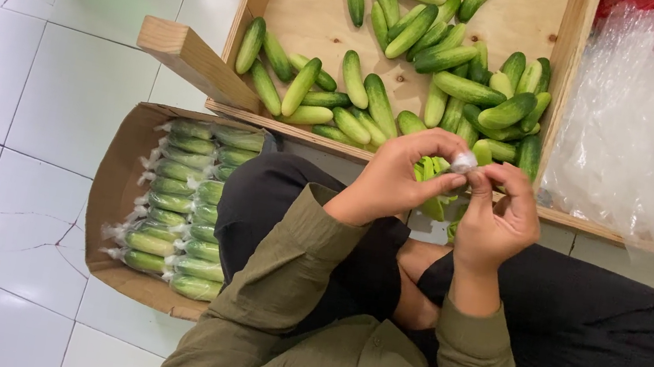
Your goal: Bagging individual cucumbers and placing them into a cardboard box
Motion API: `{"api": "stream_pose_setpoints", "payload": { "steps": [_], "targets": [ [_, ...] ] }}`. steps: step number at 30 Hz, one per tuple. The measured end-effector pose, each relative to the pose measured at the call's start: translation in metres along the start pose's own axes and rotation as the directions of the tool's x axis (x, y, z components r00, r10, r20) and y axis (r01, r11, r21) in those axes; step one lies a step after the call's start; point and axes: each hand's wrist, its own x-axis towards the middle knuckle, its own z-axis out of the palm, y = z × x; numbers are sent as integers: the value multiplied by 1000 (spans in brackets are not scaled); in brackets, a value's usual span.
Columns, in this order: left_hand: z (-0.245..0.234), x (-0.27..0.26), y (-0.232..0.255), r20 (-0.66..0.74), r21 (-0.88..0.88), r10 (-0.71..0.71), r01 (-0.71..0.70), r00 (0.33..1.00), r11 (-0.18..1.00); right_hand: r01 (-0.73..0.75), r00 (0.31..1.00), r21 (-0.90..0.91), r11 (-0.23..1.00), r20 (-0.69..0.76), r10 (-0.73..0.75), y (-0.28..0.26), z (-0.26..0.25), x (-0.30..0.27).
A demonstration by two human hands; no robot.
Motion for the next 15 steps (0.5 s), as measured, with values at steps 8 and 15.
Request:
{"api": "stream_pose_setpoints", "payload": {
  "steps": [8,15],
  "targets": [
    [-3,-6,-31,-107,5,-40,40,993,999,-42,980,189,981,198,3,-19,4,17],
    [-6,-2,-10,84,-12,-91,92,992,996,-170,911,125,977,399,107,-9,-11,22]
  ]
}}
